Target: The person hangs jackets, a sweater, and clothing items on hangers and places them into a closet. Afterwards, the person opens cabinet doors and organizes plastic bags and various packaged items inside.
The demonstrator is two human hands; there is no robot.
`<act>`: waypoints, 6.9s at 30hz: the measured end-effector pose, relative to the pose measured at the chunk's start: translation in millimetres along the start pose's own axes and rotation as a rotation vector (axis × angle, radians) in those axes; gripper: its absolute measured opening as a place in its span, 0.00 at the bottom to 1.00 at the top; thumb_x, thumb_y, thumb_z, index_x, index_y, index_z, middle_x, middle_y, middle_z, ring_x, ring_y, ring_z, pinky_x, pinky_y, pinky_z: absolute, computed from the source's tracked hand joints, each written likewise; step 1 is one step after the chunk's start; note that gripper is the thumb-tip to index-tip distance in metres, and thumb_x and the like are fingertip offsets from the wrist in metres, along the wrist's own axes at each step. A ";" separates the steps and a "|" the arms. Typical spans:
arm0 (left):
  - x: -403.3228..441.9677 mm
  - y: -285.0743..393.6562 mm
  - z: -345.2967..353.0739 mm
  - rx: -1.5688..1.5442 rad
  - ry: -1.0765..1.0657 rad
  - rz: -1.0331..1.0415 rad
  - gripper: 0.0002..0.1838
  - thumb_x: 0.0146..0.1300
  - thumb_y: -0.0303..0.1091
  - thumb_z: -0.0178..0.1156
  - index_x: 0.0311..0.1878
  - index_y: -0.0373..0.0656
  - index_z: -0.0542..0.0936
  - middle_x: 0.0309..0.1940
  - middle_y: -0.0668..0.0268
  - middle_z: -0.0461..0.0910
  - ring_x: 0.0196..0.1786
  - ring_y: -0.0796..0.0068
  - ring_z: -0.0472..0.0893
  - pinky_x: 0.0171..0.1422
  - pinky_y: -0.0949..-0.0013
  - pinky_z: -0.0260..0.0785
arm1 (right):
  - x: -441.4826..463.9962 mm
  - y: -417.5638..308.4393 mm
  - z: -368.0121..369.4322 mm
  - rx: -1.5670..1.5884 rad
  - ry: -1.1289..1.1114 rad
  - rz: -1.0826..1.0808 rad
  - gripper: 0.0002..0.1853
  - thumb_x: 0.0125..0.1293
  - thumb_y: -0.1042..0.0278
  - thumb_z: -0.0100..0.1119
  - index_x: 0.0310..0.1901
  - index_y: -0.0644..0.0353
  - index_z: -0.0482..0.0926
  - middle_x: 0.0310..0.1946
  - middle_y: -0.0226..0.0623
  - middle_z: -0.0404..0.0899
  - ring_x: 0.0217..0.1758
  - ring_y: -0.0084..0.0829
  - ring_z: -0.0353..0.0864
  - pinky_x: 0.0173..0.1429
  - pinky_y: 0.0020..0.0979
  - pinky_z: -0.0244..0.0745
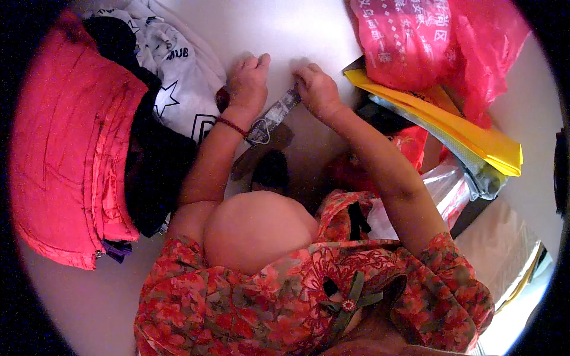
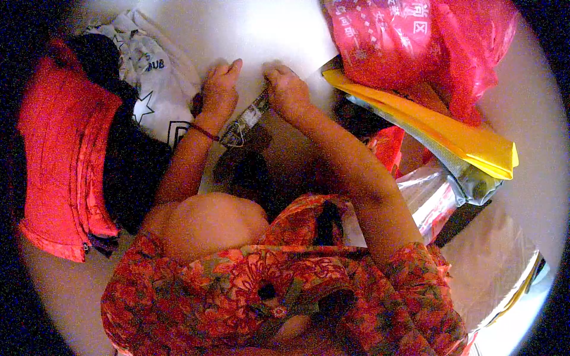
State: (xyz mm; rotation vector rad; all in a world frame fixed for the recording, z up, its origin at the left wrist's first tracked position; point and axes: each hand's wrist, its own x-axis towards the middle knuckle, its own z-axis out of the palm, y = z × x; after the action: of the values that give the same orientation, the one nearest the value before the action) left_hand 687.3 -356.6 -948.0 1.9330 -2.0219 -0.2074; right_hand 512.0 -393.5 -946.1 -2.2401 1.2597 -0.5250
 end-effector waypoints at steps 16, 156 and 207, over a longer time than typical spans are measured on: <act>7.7 -21.5 6.9 -0.776 0.219 -0.480 0.09 0.56 0.27 0.60 0.41 0.42 0.81 0.31 0.61 0.81 0.34 0.69 0.79 0.38 0.69 0.72 | 2.1 7.1 -2.3 0.104 0.057 0.002 0.10 0.55 0.75 0.58 0.40 0.61 0.77 0.37 0.47 0.78 0.38 0.45 0.80 0.44 0.38 0.76; -13.0 -23.5 -3.4 -0.079 -0.034 -0.064 0.19 0.54 0.19 0.48 0.51 0.34 0.76 0.40 0.47 0.76 0.45 0.49 0.76 0.50 0.57 0.71 | -33.3 -23.0 -6.2 -0.499 -0.352 0.098 0.34 0.57 0.75 0.48 0.68 0.54 0.54 0.54 0.50 0.68 0.44 0.47 0.79 0.46 0.48 0.74; 4.2 -15.9 -45.1 -1.633 0.129 -0.814 0.04 0.58 0.28 0.61 0.31 0.39 0.76 0.19 0.69 0.71 0.20 0.76 0.70 0.23 0.72 0.62 | -6.9 -3.1 -19.1 1.078 -0.065 0.821 0.06 0.57 0.71 0.64 0.37 0.59 0.81 0.27 0.30 0.77 0.26 0.23 0.70 0.31 0.23 0.67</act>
State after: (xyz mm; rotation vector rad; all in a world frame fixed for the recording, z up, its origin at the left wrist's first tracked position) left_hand 717.3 -356.3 -910.6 1.2779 -0.3089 -1.3188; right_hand 500.0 -390.8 -929.7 -0.7680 1.2721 -0.5791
